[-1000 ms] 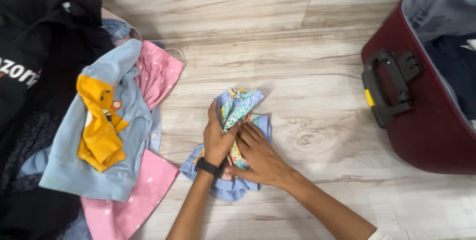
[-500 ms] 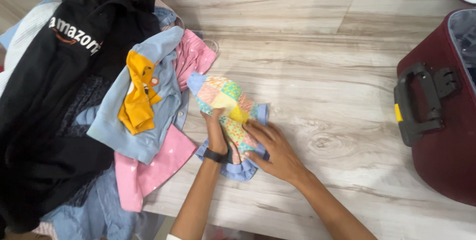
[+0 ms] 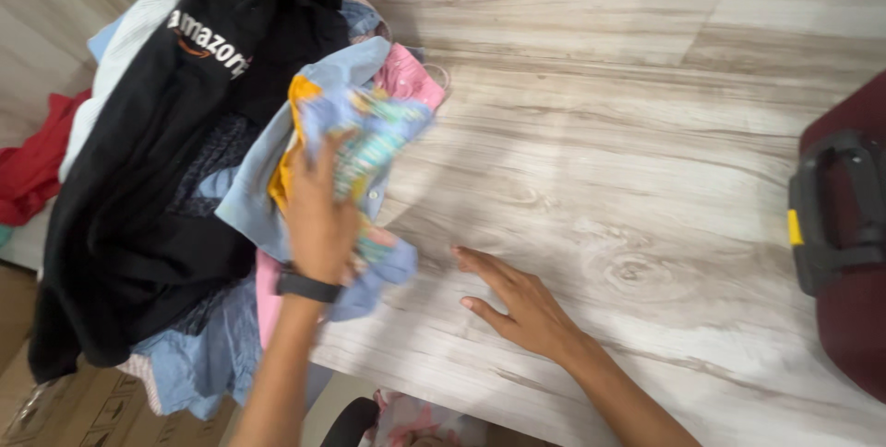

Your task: The person folds and packs various items of clothing, including shirts, pants, a sweater, and shorts, into a red suitcase.

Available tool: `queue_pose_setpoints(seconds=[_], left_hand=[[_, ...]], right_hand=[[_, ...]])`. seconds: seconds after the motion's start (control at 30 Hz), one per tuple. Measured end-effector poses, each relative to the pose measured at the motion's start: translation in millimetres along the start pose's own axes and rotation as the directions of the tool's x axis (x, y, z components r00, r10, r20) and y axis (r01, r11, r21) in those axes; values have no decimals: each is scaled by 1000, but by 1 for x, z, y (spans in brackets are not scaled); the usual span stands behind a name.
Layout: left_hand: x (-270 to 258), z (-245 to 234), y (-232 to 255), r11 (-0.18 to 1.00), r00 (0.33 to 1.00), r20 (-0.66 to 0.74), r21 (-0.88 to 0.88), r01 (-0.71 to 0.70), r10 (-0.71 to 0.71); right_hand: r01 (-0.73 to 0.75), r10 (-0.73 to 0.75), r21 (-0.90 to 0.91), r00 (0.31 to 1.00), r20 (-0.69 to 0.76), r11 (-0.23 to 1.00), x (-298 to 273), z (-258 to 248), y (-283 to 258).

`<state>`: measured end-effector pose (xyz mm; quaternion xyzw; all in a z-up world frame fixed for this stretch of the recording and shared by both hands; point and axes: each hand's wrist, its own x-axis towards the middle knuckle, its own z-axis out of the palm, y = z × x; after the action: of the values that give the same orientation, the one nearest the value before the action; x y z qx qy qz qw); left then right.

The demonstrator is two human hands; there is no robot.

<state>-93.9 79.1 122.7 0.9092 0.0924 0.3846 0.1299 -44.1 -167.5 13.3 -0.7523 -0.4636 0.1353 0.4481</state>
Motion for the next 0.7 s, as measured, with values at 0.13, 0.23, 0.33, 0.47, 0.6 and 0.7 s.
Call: queue_pose_setpoints(seconds=[0.13,0.23,0.33,0.47,0.6,0.7], left_hand=[[40,-62,-2,952,955,131,192,239,-267],[61,-39,-20,976,978,155,188,111,-141],[67,30,-47,930,960,280,349,-110,9],[41,106,-91,900,913,348,294,-322,212],[19,140,-121,839,830,452,267,-475,326],[23,143,-136,828,822,461,273,-490,334]], right_hand=[[29,-28,28,999,-30,999,2,-2,0],[4,-4,2,1000,-18,1000,3,-1,0],[-44,44,-23,999,-12,999,3,-1,0],[-125,125,-70,992,1,990,5,-3,6],[-55,35,-184,994,-107,981,7,-2,22],[-141,98,-308,984,-151,941,8,-2,36]])
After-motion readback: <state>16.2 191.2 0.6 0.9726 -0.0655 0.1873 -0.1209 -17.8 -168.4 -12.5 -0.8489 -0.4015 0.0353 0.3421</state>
